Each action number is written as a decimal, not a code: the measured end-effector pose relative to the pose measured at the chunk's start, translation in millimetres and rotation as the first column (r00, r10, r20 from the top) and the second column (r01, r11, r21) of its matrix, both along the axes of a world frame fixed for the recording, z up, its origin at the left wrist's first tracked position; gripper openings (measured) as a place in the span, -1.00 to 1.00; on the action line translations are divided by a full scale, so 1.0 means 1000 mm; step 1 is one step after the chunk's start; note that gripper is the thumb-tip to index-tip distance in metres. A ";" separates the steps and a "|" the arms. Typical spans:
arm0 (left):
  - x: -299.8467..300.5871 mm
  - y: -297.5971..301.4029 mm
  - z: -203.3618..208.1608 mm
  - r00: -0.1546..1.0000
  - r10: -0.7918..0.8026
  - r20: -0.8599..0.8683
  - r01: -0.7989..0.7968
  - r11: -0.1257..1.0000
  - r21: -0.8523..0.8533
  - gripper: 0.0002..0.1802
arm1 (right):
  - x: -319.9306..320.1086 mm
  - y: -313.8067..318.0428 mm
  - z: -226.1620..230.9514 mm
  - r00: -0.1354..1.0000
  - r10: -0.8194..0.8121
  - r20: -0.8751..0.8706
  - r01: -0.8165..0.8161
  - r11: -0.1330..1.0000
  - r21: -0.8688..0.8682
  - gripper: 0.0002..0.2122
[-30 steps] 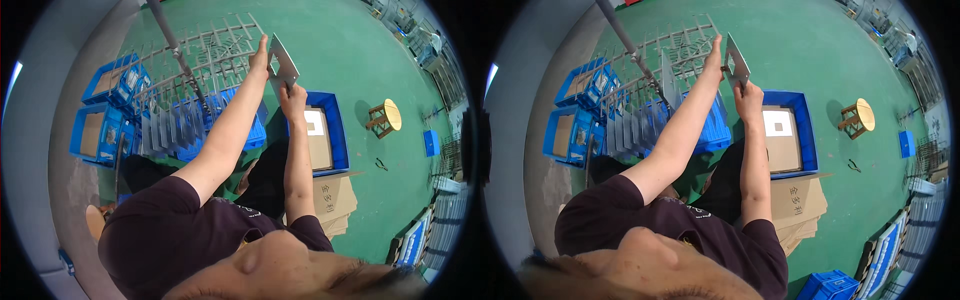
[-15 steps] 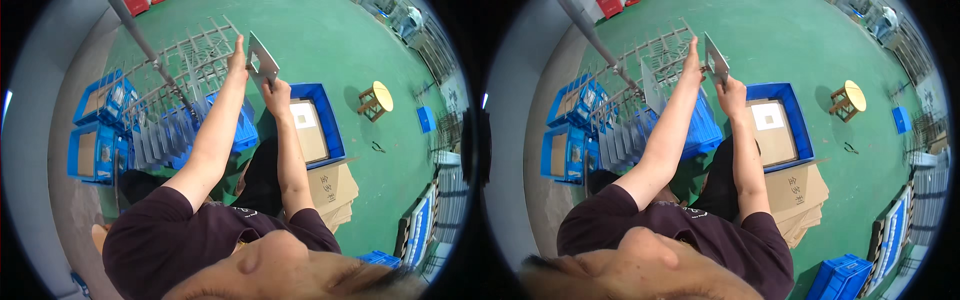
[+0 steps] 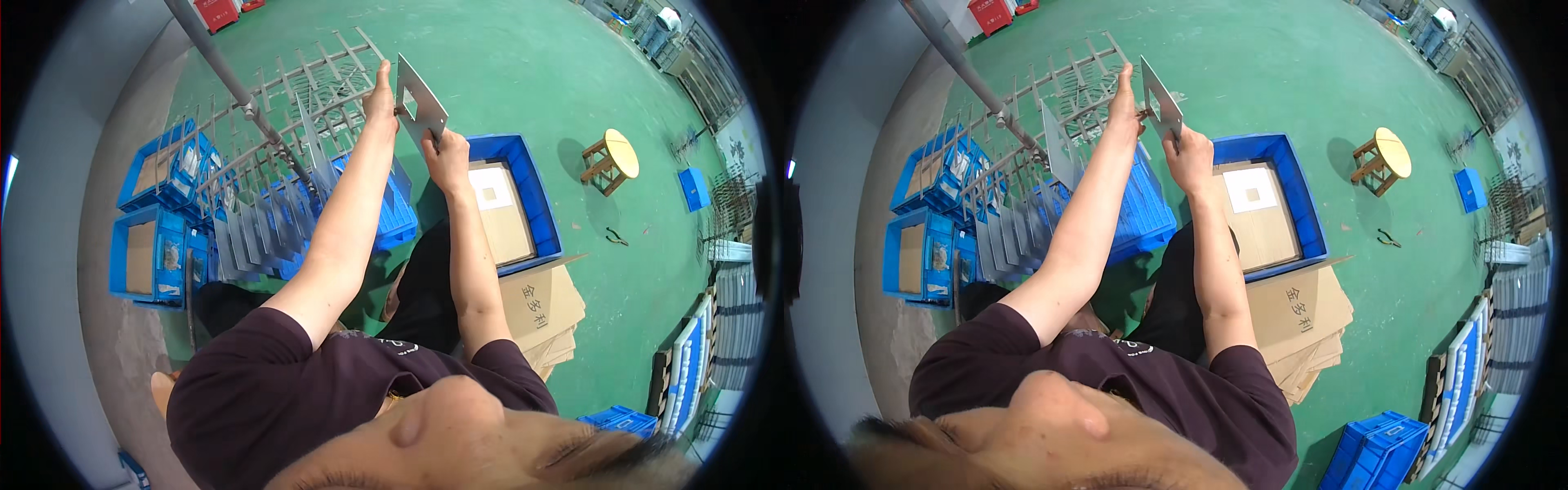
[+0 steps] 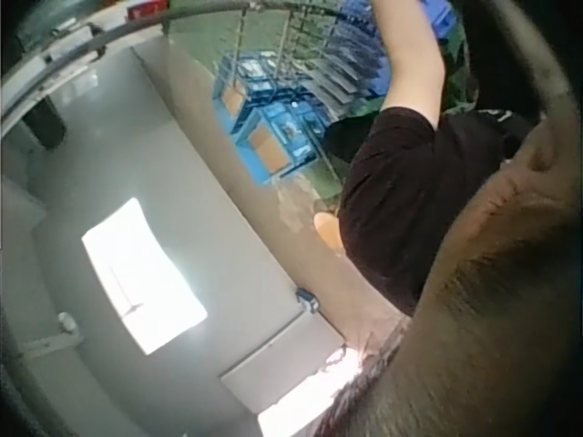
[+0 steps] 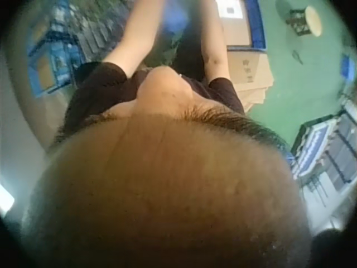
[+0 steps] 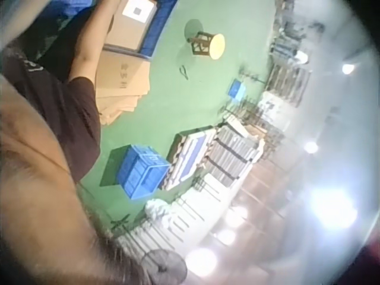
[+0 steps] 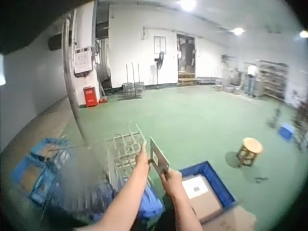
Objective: Placing thin metal plates individually into the slots of a wire storage rack.
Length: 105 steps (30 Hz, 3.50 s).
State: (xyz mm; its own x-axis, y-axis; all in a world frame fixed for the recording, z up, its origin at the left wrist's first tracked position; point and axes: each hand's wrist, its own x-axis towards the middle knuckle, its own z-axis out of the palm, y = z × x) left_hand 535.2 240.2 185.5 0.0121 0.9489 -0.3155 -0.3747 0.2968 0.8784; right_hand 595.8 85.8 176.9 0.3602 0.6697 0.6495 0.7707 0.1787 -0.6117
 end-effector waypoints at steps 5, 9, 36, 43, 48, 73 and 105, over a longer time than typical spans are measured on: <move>-0.002 -0.006 0.006 0.995 -0.095 -0.025 0.094 0.995 -0.027 -0.22 | -0.001 0.000 0.000 1.000 -0.018 0.009 0.018 0.999 -0.034 -0.84; -0.003 -0.005 0.007 0.996 -0.075 -0.051 0.073 0.997 -0.041 -0.19 | -0.003 0.000 0.002 1.000 -0.004 0.016 0.004 1.000 -0.031 -0.84; -0.006 -0.015 0.019 0.997 -0.031 0.077 0.031 1.000 0.001 -0.27 | -0.003 0.000 0.001 0.998 0.021 0.066 -0.020 1.000 -0.014 -0.87; -0.009 -0.026 0.025 0.984 -0.169 -0.048 0.168 0.986 -0.019 0.00 | -0.002 0.000 0.001 0.996 0.013 0.090 -0.013 1.000 -0.006 -0.87; -0.010 -0.030 0.025 0.989 -0.099 0.106 0.093 0.994 0.059 -0.23 | -0.007 -0.004 0.007 0.998 0.001 0.067 0.002 0.999 -0.049 -0.85; -0.017 -0.035 0.014 0.989 -0.131 0.074 0.130 0.991 0.027 -0.20 | -0.004 -0.018 0.009 0.996 0.010 -0.086 -0.022 0.989 -0.149 -0.66; -0.013 -0.030 0.014 0.982 -0.183 0.042 0.181 0.982 0.057 -0.13 | -0.008 -0.016 0.012 0.989 -0.039 -0.144 0.059 0.990 0.132 -0.55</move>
